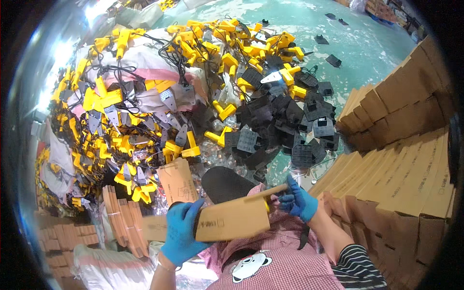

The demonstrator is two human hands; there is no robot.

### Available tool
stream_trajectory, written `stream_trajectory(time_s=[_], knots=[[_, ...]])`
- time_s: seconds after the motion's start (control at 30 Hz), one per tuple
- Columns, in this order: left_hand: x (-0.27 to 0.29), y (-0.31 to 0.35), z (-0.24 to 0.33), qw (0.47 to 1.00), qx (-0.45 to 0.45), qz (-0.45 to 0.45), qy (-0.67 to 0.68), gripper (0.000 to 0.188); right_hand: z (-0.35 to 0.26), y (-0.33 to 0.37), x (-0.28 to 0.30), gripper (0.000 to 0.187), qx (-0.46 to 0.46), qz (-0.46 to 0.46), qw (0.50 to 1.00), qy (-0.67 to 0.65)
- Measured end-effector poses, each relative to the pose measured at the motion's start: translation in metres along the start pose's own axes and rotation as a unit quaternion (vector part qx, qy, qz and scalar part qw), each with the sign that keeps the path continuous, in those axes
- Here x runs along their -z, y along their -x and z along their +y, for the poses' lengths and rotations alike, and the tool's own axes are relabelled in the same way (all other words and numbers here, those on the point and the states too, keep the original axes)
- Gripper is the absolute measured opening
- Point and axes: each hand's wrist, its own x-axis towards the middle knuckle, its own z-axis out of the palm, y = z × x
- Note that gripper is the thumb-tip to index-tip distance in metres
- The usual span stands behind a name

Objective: The person packs plastic components into small cardboard boxes by hand.

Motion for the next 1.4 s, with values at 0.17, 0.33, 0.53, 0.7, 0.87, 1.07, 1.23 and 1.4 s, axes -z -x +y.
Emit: stream_trajectory(time_s=[0.17,0.33,0.53,0.7,0.87,1.07,1.23,1.4], knots=[[-0.007,0.013,-0.016,0.994,-0.022,0.100,-0.025,0.083,0.022,-0.023,-0.115,0.027,0.238,0.245,0.922,0.184],[-0.073,0.045,-0.060,0.971,0.055,0.143,0.186,0.078,0.063,-0.049,-0.211,0.024,0.153,0.115,0.885,0.424],[-0.112,0.087,-0.076,0.893,0.149,0.129,0.405,0.085,0.103,-0.131,-0.204,0.026,0.216,-0.247,0.447,0.832],[-0.106,0.116,-0.053,0.902,0.153,0.214,0.343,0.064,0.127,-0.163,-0.186,0.023,0.204,-0.257,0.194,0.925],[-0.023,0.092,0.004,0.892,-0.020,0.422,-0.160,0.045,0.134,-0.160,-0.174,0.012,0.166,-0.239,0.167,0.942],[0.032,0.044,0.011,0.928,-0.049,0.102,-0.356,0.047,0.102,-0.139,-0.192,0.025,0.097,-0.180,0.101,0.974],[0.039,0.024,0.011,0.922,-0.052,-0.043,-0.381,0.043,0.021,-0.101,-0.157,0.029,0.318,-0.014,0.347,0.882],[0.042,0.000,0.018,0.921,-0.168,-0.037,-0.349,0.036,-0.098,-0.080,0.118,0.026,0.310,0.540,0.480,0.617]])
